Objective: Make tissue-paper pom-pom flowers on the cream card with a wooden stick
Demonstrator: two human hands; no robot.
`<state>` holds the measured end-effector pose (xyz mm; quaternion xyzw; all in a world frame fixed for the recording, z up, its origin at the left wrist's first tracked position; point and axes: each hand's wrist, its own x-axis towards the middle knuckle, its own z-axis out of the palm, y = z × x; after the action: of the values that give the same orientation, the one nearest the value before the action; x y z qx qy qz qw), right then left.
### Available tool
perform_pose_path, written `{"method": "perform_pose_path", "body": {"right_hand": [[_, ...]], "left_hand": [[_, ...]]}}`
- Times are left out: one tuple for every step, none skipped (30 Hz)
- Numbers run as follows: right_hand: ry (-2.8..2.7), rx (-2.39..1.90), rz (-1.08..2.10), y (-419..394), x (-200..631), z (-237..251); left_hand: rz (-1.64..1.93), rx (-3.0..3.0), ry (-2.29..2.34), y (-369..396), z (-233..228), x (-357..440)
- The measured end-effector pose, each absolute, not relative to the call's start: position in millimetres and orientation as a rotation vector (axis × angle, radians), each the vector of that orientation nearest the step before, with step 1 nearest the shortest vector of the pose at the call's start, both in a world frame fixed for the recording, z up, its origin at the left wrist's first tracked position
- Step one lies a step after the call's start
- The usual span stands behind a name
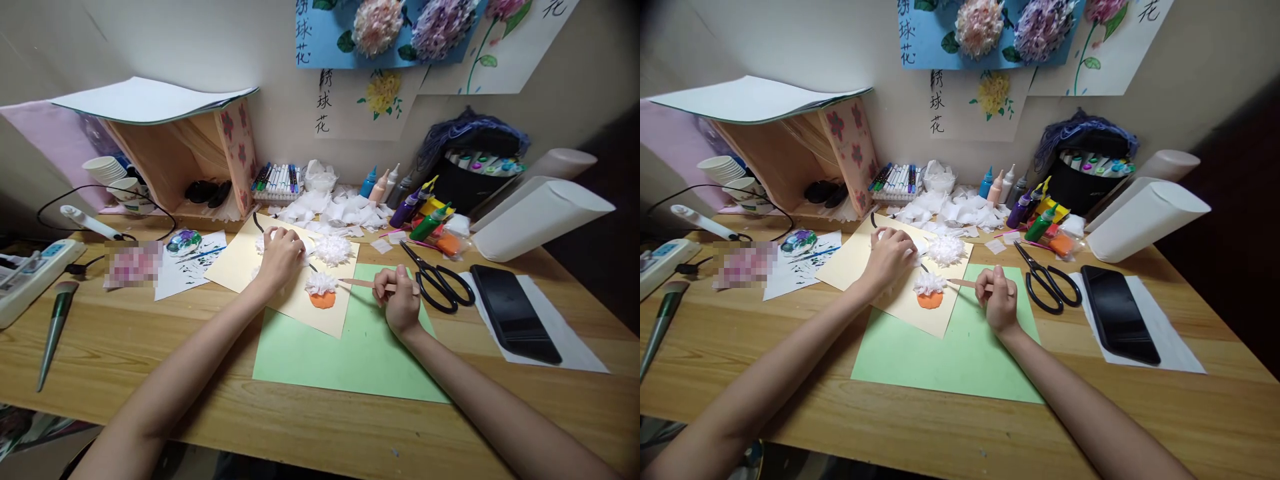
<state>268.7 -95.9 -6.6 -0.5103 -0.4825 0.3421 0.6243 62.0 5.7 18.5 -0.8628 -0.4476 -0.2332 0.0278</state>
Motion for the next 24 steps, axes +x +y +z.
{"method": "perform_pose_path", "body": {"right_hand": [[-1.105, -1.172, 0.784, -96, 269, -6], [-1.100, -1.173, 0.783, -95, 269, -6], [-1.095, -1.174, 0.783, -95, 268, -6], [-1.089, -1.175, 0.785, -95, 268, -6], [-1.084, -1.175, 0.788, -95, 268, -6], [-1.078, -1.174, 0.792, -95, 269, -6], [-1.074, -1.174, 0.798, -95, 269, -6], [-1.071, -1.174, 0.804, -96, 269, -7], [-1.070, -1.175, 0.810, -96, 269, -7], [-1.070, -1.177, 0.813, -96, 269, -7], [-1.069, -1.179, 0.815, -96, 269, -8], [-1.066, -1.178, 0.815, -96, 269, -8], [-1.063, -1.176, 0.813, -96, 269, -9], [-1.058, -1.171, 0.809, -96, 270, -9], [-1.050, -1.164, 0.803, -96, 270, -9], [-1.040, -1.156, 0.798, -95, 270, -9], [-1.028, -1.145, 0.792, -95, 271, -9], [-1.016, -1.133, 0.787, -96, 272, -9], [-1.006, -1.119, 0.781, -97, 272, -8], [-0.998, -1.101, 0.775, -98, 273, -8], [-0.997, -1.081, 0.769, -101, 274, -7], [-1.004, -1.059, 0.763, -104, 274, -6], [-1.021, -1.040, 0.756, -107, 275, -5], [-1.054, -1.024, 0.749, -110, 275, -5]], "left_hand": [[-0.764, -2.659, -1.434, 5, 19, 62], [-0.816, -2.656, -1.499, 5, 19, 62], [-0.881, -2.653, -1.572, 5, 20, 61], [-0.959, -2.650, -1.645, 5, 21, 59], [-1.047, -2.647, -1.712, 5, 23, 58], [-1.143, -2.643, -1.768, 5, 24, 56], [-1.243, -2.640, -1.809, 4, 26, 55], [-1.342, -2.641, -1.831, 3, 28, 53], [-1.431, -2.649, -1.839, 2, 30, 52], [-1.510, -2.663, -1.832, -1, 31, 51], [-1.574, -2.686, -1.812, -6, 33, 50], [-1.618, -2.721, -1.775, -13, 35, 50], [-1.642, -2.768, -1.731, -21, 36, 51], [-1.636, -2.838, -1.673, -30, 38, 52], [-1.607, -2.923, -1.592, -40, 39, 54], [-1.569, -3.012, -1.531, -50, 40, 57], [-1.535, -3.104, -1.500, -58, 39, 60], [-1.471, -3.203, -1.479, -65, 38, 64], [-1.413, -3.257, -1.447, -71, 35, 67], [-1.351, -3.277, -1.412, -74, 32, 71], [-1.296, -3.263, -1.375, -75, 28, 74], [-1.252, -3.222, -1.342, -75, 23, 76], [-1.216, -3.170, -1.315, -74, 18, 79], [-1.189, -3.116, -1.294, -73, 14, 81]]}}
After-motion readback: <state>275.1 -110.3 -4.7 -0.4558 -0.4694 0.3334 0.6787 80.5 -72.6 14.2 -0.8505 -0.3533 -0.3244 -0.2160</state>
